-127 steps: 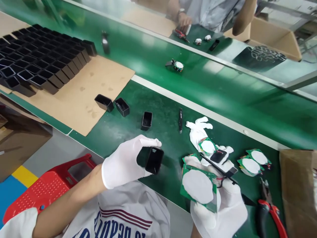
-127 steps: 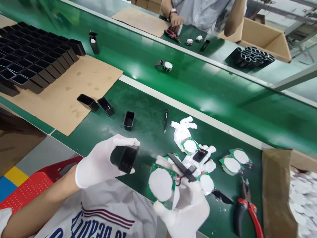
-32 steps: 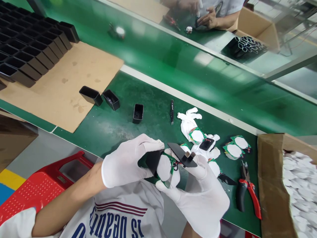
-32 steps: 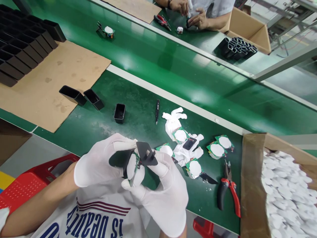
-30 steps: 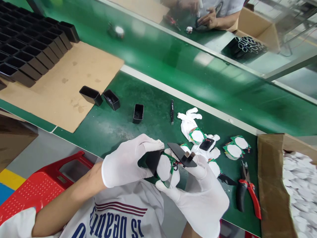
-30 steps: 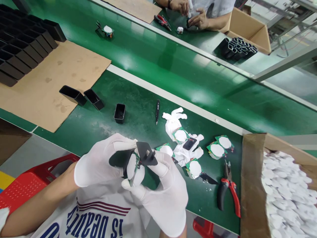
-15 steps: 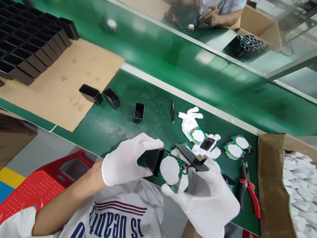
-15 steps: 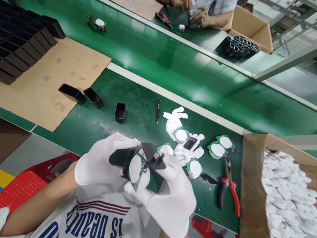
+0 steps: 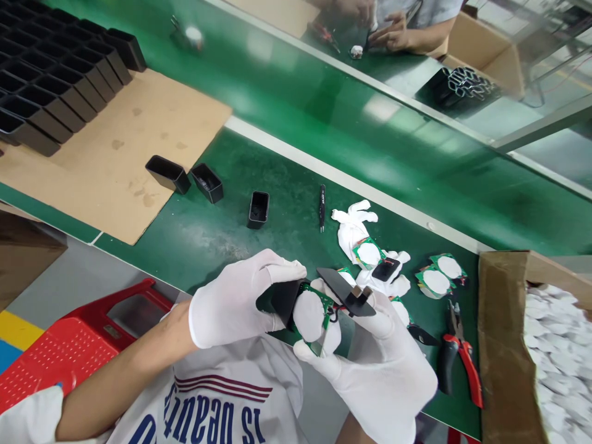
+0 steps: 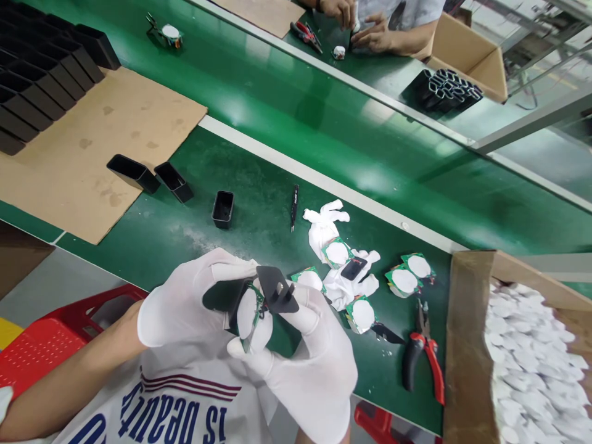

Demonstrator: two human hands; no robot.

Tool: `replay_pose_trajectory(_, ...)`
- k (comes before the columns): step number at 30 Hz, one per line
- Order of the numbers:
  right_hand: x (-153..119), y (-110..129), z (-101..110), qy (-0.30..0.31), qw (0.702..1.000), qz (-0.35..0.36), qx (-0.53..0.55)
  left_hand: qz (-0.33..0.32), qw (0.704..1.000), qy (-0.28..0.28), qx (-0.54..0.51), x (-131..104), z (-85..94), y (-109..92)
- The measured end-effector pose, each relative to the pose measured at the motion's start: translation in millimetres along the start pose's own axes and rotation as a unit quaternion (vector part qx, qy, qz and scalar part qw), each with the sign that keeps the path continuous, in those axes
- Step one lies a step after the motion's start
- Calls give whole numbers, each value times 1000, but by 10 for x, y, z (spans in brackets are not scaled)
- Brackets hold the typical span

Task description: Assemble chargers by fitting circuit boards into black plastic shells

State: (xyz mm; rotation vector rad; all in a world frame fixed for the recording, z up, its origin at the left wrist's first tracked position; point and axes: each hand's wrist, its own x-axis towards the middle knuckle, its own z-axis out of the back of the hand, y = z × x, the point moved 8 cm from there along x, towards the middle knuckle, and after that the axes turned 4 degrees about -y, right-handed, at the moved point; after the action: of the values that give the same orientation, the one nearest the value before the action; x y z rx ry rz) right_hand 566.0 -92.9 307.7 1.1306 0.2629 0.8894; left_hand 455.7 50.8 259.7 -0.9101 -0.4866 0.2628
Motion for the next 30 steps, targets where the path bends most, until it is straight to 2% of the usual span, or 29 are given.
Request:
replay_pose_trajectory(3,20,98,9,-19,997,50,-53,7,1000,5,-5,8,-15,-6)
replay_pose_trajectory(9,26,163,-12,-21,990,95,-103,18,1000,-2,-10,13,-24,1)
replay_pose_trajectory(17,37,142,-49,-11,988,101,-115,4,1000,-25,4,-7,-8,3)
replay_pose_trajectory(30,85,157,-114,-9,980,130,-153,31,999,4,-34,-4,-61,70)
